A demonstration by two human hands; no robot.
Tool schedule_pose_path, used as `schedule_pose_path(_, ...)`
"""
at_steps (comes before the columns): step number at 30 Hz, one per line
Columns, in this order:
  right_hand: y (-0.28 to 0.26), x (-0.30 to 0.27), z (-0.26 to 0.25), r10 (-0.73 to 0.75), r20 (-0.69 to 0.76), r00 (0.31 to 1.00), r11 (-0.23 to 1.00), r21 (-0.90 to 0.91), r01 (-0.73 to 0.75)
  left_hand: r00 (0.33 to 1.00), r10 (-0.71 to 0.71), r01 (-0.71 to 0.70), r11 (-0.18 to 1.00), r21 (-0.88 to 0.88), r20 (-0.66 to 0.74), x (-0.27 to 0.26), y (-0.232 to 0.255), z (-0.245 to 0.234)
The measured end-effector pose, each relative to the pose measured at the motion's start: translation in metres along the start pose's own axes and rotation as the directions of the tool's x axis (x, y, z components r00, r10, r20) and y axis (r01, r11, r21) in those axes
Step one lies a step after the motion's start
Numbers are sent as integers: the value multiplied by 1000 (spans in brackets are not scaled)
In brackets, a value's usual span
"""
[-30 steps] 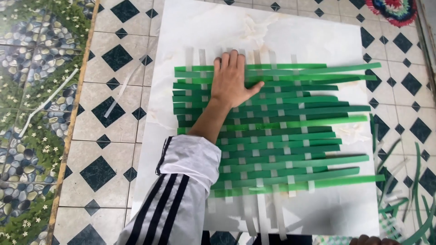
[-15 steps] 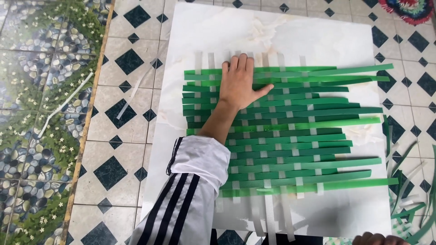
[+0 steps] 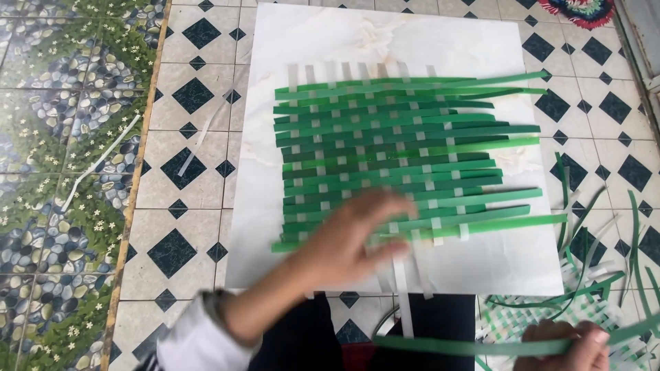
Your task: A person is weaving green plastic strips into a rectangular mat pattern on a white surface.
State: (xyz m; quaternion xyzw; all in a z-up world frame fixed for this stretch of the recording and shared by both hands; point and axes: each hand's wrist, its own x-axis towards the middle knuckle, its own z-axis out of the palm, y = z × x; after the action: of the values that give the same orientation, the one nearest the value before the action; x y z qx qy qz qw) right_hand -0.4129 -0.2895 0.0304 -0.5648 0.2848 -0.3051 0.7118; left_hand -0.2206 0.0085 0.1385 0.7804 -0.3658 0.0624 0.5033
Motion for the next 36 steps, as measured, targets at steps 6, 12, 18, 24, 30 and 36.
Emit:
schedule_pose_path(6,-48,-21,81,-160,-90,983,987,-23,159,896,-235,314,935,-164,376,-117,53,61)
schedule_pose_path(12,-47,-24,64,-210,357,910,969,-47,241,912,-365,406,864,-298,185,-134,60,76)
schedule_pose_path(18,-24,-17,36,-112,653,749,977,-67,204,929,-311,340,930,-138,199,-118,54,85)
schedule_pose_path(24,-32,22,28,-201,378,904,897,-300,325,972,-216,213,976,44,95,-104,41,88)
schedule_pose_path(30,-20,97,15,-228,255,940,874,-372,313,994,-99,112,910,398,-52,-76,26,89)
schedule_pose_path(36,-12,132,36,-104,278,955,854,-467,229,990,-136,97,830,549,31,-44,-9,122)
